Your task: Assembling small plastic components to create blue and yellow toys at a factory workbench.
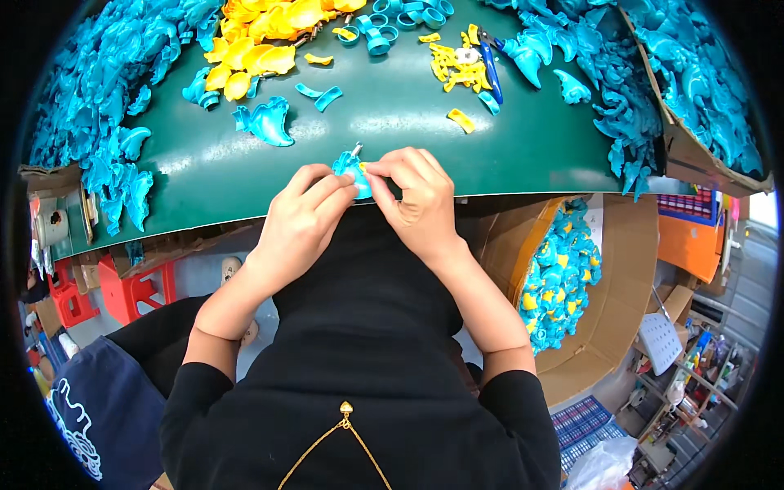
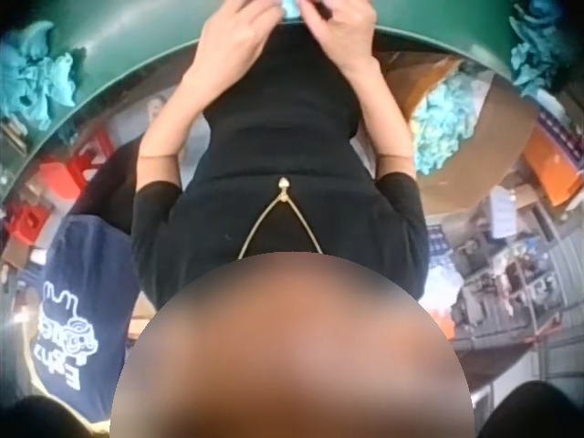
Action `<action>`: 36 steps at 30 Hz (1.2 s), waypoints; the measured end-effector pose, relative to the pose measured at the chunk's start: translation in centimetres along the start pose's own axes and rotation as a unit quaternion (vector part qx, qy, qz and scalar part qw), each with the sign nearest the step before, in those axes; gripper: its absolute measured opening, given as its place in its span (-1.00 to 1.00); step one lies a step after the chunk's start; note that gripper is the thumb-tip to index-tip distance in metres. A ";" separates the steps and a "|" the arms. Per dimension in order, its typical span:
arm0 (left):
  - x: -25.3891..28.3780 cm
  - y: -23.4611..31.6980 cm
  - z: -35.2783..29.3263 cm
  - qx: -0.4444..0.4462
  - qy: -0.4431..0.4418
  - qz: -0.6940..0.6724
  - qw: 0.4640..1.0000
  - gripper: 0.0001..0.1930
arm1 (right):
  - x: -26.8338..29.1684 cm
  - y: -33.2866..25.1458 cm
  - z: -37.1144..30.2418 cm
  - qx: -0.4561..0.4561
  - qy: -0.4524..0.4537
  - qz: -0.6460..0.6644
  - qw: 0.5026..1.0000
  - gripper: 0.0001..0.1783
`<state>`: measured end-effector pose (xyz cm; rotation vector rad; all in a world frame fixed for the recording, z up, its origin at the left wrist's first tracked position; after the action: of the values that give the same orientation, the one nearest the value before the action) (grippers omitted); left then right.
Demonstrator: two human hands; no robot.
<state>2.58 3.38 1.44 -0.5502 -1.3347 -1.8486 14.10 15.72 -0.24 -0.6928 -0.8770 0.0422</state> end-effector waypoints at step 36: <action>-0.7 -1.1 -2.0 -0.043 0.163 0.069 0.983 -0.78 | -1.4 -1.6 2.7 -0.028 -0.055 0.055 0.997 -0.78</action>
<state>2.30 1.98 -0.45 -0.3528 -0.9802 -1.7968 10.85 15.55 0.90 -0.7963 -0.9482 0.1567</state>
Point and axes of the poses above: each hand's wrist, its own z-axis towards the middle knuckle, its own x-axis out of the back of the hand, y = z × x, the point moved 3 cm from there along z, towards the middle knuckle, and after that the axes turned 13 degrees about -z, right-handed, at the moved point
